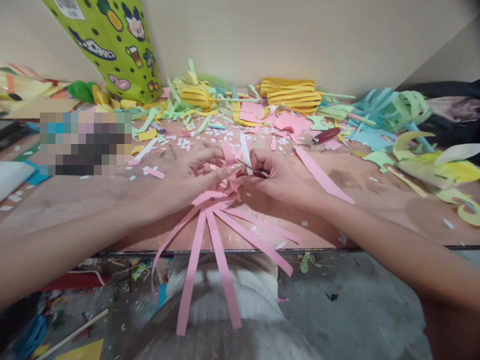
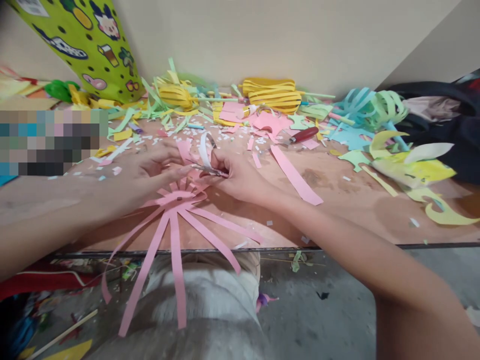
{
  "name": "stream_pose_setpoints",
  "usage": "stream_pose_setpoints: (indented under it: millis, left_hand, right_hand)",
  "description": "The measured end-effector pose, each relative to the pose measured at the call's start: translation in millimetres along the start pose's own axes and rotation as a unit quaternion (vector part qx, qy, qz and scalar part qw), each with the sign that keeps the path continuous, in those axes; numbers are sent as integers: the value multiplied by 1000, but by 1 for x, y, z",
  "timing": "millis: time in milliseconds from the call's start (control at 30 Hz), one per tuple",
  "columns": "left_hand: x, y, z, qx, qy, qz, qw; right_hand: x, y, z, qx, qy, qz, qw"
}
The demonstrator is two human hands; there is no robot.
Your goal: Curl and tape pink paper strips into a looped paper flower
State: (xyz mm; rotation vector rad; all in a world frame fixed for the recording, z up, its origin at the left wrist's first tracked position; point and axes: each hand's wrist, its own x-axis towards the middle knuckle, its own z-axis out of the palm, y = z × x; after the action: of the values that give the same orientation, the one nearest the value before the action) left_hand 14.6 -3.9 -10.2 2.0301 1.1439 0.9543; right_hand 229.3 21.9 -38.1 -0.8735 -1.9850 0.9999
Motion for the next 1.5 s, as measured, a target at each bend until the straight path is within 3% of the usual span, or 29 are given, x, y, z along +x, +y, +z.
stream_pose_setpoints:
  millis: [233, 433, 633, 967, 1200, 1333, 1500]
  left_hand:
    - [-2, -8, 0, 9, 11, -8, 1000]
    - [-7, 3, -2, 69, 52, 74, 994]
    - [-6, 4, -2, 36, -3, 71, 997]
    - [-10, -8, -1, 58, 77, 76, 992]
    - [-6, 0, 1, 9, 55, 11, 998]
    - [-7, 0, 1, -37, 20, -10, 999]
    - [-7, 0, 1, -4, 7, 10, 1000]
  right_hand:
    - [-4, -9, -5, -3, -20, 36, 999]
    - [-10, -13, -10, -71, -5, -21, 997]
    - [-12, -11, -11, -72, -8, -29, 997]
    - [-9, -12, -20, -131, -8, 18, 991]
    - [-8, -13, -23, -121, -30, -60, 990]
    - [-8, -15, -22, -101, -16, -20, 995]
    - [-11, -16, -21, -75, -34, 25, 996]
